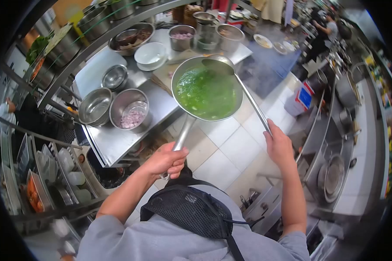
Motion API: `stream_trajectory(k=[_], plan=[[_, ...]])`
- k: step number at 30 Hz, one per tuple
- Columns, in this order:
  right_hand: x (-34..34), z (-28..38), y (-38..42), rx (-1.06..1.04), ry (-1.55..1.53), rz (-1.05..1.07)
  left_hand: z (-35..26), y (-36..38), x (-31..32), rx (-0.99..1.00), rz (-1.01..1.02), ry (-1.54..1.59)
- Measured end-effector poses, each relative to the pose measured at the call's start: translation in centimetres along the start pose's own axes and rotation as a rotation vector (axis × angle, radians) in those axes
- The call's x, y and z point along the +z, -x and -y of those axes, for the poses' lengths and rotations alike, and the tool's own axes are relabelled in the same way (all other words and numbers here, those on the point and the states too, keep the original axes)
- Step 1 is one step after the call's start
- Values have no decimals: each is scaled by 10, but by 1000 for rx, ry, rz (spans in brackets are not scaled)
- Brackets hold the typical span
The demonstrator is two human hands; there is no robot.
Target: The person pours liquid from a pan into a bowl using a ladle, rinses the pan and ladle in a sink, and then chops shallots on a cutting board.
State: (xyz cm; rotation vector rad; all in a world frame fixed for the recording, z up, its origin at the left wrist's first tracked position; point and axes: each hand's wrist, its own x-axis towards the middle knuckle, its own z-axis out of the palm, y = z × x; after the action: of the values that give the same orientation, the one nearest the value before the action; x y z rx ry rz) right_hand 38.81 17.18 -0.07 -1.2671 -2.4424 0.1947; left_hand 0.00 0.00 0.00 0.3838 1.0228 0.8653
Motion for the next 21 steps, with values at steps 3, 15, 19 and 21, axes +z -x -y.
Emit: stream_trajectory(k=[3,15,19,21], plan=[[29,30,-71,30,18,103,-30,2,-43,36,-72,60],[62,123,-237,429,-992,937,-98,-24,-111,149,-288,263],[50,130,-298,526,-1156,1139,-109,-30,-111,180,-335,318],[47,129,-325,583,-1182,1201,-112,-34,-107,210,-359,357]])
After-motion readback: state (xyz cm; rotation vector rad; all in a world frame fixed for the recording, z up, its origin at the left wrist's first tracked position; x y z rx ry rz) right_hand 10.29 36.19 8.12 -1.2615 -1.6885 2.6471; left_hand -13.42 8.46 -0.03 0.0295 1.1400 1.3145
